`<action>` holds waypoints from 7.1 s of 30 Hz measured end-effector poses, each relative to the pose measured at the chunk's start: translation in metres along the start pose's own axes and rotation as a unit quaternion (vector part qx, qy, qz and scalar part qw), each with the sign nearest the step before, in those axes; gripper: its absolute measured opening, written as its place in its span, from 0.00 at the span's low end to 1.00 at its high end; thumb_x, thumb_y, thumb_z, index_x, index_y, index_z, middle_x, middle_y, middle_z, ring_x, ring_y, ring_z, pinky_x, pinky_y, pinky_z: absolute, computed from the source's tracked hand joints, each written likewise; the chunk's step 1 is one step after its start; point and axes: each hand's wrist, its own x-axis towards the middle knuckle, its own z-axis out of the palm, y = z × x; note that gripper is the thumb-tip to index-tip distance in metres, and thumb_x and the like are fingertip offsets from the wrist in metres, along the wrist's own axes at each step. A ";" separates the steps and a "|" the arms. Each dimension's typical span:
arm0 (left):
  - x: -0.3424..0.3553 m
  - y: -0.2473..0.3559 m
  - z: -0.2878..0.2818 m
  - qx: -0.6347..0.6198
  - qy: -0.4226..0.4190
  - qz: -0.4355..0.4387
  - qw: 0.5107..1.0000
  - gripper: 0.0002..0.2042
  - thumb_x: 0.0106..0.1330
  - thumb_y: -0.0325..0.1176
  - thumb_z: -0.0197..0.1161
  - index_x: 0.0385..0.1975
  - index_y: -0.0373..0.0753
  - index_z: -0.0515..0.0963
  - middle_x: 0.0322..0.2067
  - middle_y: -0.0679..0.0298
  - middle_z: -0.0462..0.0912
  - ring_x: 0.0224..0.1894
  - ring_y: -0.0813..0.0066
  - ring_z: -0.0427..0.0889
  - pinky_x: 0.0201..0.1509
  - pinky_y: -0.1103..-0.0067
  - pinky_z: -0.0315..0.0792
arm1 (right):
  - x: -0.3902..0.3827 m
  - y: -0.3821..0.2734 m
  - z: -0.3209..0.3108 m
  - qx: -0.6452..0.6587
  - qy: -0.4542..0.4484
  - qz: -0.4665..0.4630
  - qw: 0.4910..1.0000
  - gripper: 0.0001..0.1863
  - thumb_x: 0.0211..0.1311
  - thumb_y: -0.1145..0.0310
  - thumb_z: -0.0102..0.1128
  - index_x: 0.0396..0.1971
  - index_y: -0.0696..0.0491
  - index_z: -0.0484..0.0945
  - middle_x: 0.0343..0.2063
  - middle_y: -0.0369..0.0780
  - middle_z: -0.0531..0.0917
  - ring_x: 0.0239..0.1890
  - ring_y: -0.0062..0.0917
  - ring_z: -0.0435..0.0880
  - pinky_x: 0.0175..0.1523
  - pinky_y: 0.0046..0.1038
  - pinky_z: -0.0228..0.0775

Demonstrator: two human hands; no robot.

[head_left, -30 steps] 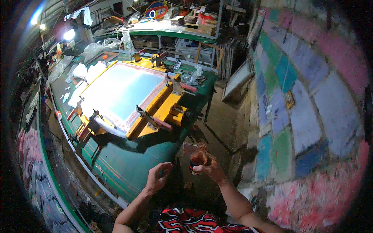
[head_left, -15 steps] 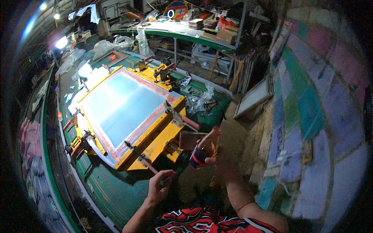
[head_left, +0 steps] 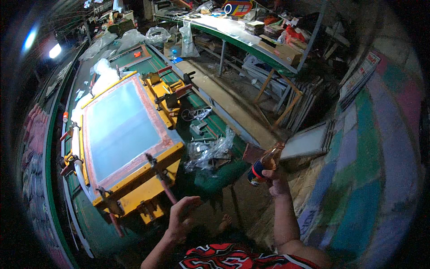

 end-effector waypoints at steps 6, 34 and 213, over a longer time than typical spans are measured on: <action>0.083 -0.015 0.077 0.026 -0.017 0.000 1.000 0.12 0.66 0.19 0.64 0.49 0.33 0.80 0.42 0.56 0.86 0.46 0.70 0.85 0.52 0.74 0.78 | 0.088 -0.017 -0.058 -0.008 -0.015 -0.012 1.000 0.25 0.49 0.66 0.77 0.49 0.51 0.80 0.43 0.33 0.84 0.47 0.23 0.83 0.58 0.31 0.76; 0.336 -0.154 0.133 0.365 0.241 0.006 0.899 0.12 0.62 0.25 0.64 0.45 0.34 0.79 0.39 0.48 0.83 0.43 0.44 0.83 0.46 0.59 0.78 | 0.404 -0.009 -0.079 -0.099 -0.329 0.182 0.921 0.30 0.50 0.64 0.80 0.54 0.53 0.79 0.44 0.34 0.85 0.47 0.24 0.84 0.57 0.32 0.78; 0.698 -0.142 -0.042 0.217 0.844 -0.413 0.264 0.45 0.57 0.16 0.69 0.75 0.32 0.50 0.70 0.44 0.54 0.73 0.40 0.57 0.75 0.57 0.61 | 0.510 0.224 0.584 0.209 -0.850 -0.415 -0.250 0.11 0.53 0.78 0.59 0.36 0.52 0.86 0.37 0.45 0.86 0.46 0.41 0.83 0.46 0.41 0.82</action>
